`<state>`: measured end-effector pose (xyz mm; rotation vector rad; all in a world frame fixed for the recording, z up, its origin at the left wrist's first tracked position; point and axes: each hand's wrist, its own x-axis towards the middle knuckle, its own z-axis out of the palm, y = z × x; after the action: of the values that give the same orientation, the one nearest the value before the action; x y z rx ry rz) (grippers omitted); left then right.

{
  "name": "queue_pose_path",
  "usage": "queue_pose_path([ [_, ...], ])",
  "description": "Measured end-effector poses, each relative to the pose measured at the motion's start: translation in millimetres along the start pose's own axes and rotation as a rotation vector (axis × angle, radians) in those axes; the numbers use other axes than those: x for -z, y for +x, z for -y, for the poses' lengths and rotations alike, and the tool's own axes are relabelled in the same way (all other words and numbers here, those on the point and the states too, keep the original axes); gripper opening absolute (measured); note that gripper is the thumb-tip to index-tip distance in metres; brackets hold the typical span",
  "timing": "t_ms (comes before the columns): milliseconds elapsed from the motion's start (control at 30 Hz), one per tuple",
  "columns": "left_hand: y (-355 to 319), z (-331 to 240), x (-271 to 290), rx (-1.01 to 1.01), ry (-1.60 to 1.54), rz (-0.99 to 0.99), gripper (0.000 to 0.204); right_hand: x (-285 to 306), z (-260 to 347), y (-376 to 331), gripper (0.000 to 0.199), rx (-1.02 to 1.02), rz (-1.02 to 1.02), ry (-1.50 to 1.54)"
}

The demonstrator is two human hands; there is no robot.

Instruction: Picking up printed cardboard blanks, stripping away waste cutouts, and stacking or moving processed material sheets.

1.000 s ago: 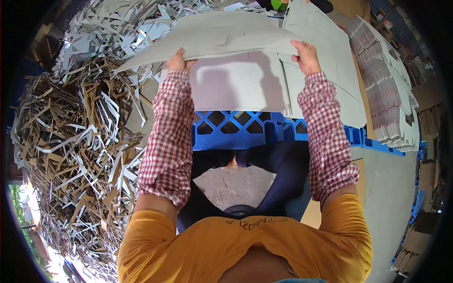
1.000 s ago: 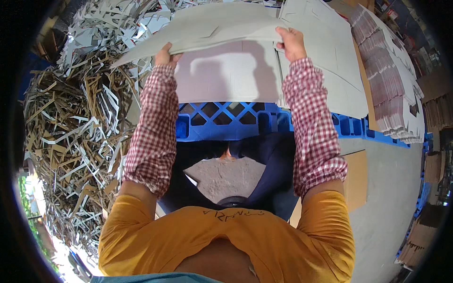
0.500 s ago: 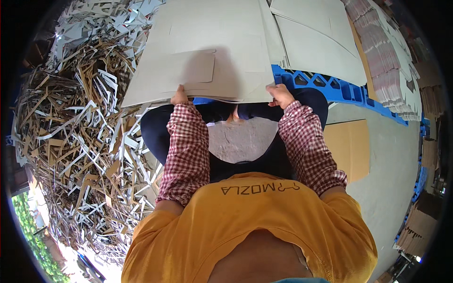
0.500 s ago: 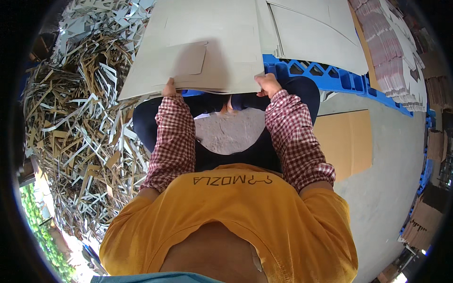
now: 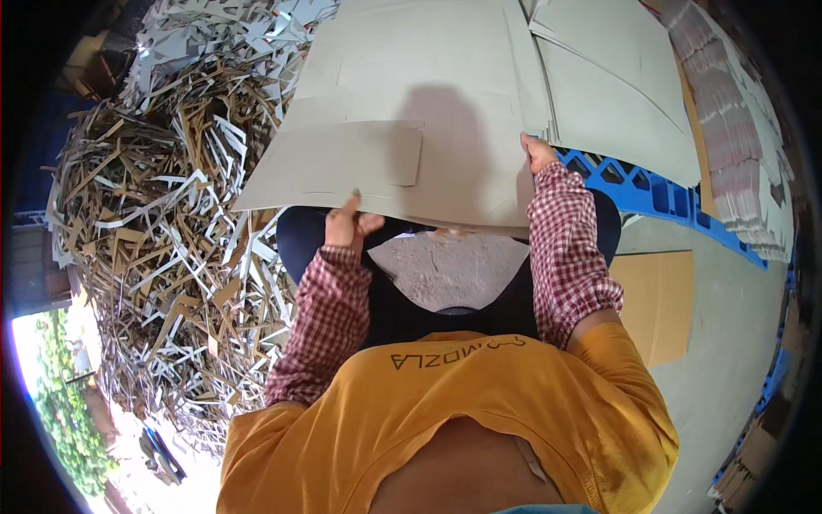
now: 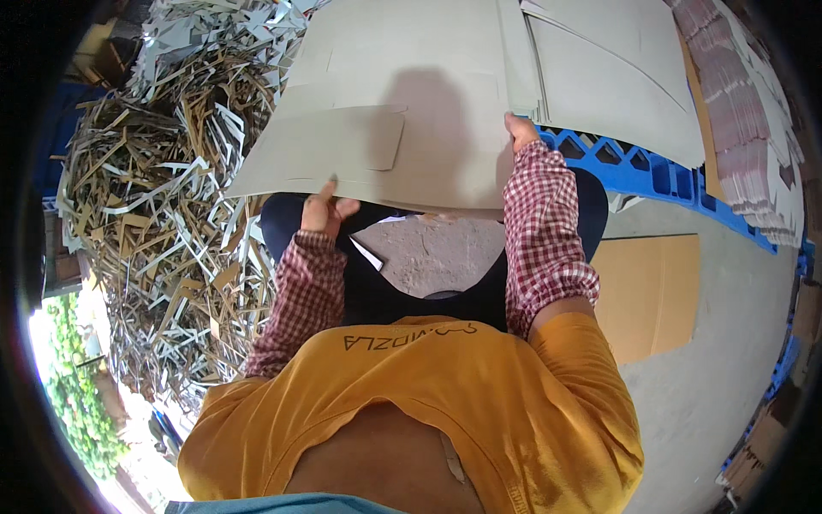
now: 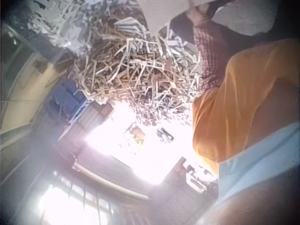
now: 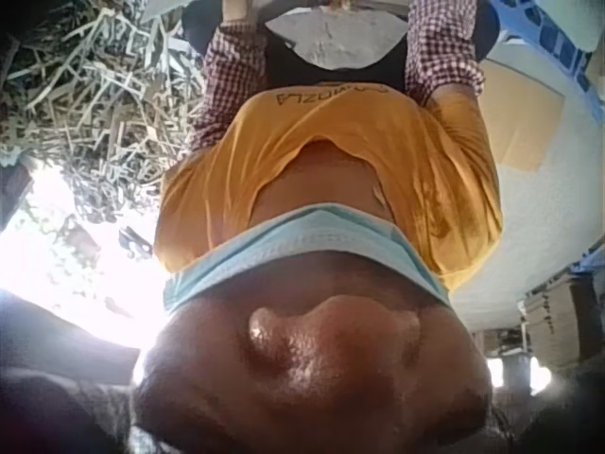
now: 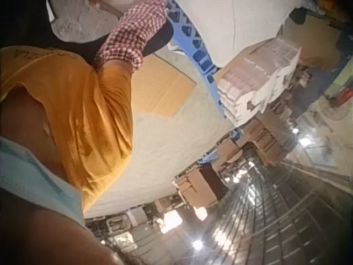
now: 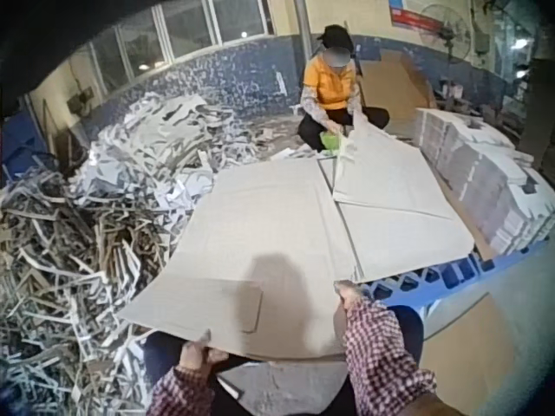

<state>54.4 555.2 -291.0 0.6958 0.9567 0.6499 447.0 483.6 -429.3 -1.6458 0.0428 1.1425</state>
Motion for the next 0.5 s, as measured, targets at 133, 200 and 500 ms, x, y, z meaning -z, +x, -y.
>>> queue_pose_path([
  [133, -44, -38, -9, 0.326, 0.484, 0.324, 0.034, -31, -23, -8, 0.037, 0.153, -0.121, 0.056],
  [200, -21, -50, -29, -0.024, 0.773, 0.451, 0.034, -30, -31, -9, 0.025, 0.309, -0.159, 0.366],
  [500, 169, 57, -153, -0.985, 1.131, 0.568, 0.027, -65, -32, -64, 0.022, 0.213, -0.024, 0.647],
])
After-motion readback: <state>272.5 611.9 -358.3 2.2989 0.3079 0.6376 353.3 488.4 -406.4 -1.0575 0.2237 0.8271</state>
